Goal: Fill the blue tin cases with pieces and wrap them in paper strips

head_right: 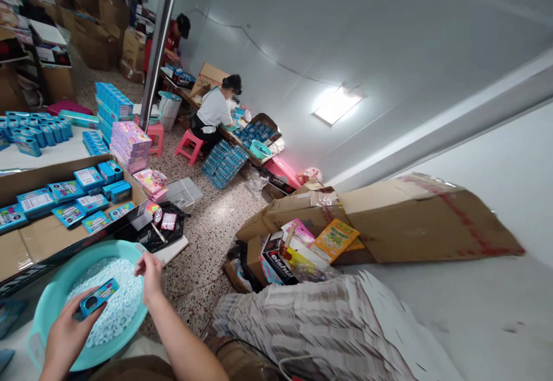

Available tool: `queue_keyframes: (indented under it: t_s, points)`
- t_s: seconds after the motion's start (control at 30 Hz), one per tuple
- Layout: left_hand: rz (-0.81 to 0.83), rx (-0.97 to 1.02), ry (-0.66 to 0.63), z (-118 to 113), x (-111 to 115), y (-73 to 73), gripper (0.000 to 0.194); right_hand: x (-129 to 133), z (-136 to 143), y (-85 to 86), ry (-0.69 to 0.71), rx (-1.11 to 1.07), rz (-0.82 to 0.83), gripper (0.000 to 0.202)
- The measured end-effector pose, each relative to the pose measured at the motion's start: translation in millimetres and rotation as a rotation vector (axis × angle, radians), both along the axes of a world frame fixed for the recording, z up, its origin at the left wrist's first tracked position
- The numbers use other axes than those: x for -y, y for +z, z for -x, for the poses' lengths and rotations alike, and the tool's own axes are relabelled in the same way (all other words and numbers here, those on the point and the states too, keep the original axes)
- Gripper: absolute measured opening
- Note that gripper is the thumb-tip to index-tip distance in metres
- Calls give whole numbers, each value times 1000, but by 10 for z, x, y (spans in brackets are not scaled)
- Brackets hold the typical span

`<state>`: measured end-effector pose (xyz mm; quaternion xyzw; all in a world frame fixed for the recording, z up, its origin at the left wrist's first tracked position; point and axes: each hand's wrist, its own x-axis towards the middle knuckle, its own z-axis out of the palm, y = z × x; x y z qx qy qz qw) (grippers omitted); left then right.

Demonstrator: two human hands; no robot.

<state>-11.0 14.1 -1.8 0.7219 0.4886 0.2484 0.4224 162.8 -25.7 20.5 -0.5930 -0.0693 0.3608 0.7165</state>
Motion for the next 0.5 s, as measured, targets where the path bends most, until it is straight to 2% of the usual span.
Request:
queue_keyframes:
  t_s: [0.03, 0.1, 0.17, 0.23, 0.33, 0.4, 0.5]
  points:
    - [18, -7, 13, 25, 4, -11, 48, 43, -58, -154, 105, 65, 104, 31]
    - [43, -11, 27, 80, 16, -42, 49, 137, -135, -483, 414, 266, 371, 32]
    - [50, -9, 27, 138, 28, -78, 49, 196, -170, -771, 704, 624, 600, 29]
    - [49, -30, 42, 192, 34, -96, 48, 182, -177, -953, 857, 935, 734, 31]
    - [47, -67, 81, 258, 60, -27, 46, 61, -146, -1015, 987, 1131, 890, 42]
    - [29, -64, 111, 287, 104, 81, 45, -4, -97, -1013, 1099, 1142, 989, 42]
    - [-9, -51, 183, 313, 167, 217, 41, 12, 31, -1129, 1188, 1087, 985, 42]
